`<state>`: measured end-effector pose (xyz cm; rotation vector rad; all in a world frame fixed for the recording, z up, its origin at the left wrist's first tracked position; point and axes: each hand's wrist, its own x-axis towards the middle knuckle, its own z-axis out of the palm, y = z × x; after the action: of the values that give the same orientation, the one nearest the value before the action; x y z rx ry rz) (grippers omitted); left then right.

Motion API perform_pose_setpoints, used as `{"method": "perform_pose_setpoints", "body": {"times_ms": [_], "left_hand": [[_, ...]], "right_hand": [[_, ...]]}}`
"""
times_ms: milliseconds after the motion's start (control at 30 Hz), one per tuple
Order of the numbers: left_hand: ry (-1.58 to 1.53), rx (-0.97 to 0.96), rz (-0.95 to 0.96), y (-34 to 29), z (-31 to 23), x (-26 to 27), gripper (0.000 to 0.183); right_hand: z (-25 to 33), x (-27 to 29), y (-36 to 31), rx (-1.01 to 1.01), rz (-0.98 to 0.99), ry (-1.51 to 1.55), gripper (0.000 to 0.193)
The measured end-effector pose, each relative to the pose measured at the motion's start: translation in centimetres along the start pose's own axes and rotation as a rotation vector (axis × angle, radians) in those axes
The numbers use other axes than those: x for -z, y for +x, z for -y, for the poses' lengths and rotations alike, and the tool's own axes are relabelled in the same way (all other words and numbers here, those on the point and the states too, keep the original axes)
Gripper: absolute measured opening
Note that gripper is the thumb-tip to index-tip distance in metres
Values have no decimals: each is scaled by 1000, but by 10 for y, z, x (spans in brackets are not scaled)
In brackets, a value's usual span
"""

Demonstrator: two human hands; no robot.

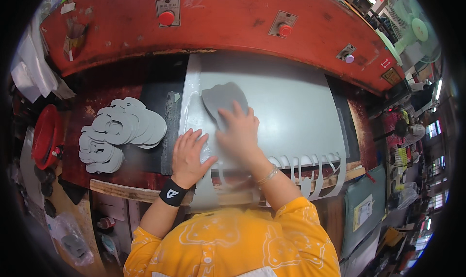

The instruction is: The person repeatedly rubs a gray shoe insole against a white sheet on a red machine, then removes cut-out shapes from the sheet and places them aside. The person continues the cycle by feeding new sheets and rubbing additional insoles.

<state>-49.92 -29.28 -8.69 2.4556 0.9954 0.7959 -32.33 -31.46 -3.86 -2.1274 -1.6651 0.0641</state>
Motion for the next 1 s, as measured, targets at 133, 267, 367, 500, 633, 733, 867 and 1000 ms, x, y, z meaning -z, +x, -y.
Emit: {"method": "perform_pose_setpoints", "body": {"times_ms": [133,267,367,500,633,733,867,1000], "left_hand": [[-10,6,9,2,0,3,61],[-26,12,10,5,0,6,60],[-53,28,29,8,1,7,60],[-42,38,30,14,2,10,58],[-25,50,32,20,2,13,56],[-10,3,6,19,5,15,49],[-365,96,-183,-11,6,20,17],[-354,31,-40,-51,-7,6,13]], "right_hand": [[2,-5,-2,-3,-16,-63,57],[0,-5,-5,48,-39,-92,56],[-2,-5,-6,87,-42,-102,57],[-2,-1,0,113,-12,-137,58],[-3,4,5,115,51,-71,61],[-26,15,-1,117,49,72,60],[-93,37,-13,-35,-113,107,57],[-134,27,-30,-145,-28,-94,55]]}}
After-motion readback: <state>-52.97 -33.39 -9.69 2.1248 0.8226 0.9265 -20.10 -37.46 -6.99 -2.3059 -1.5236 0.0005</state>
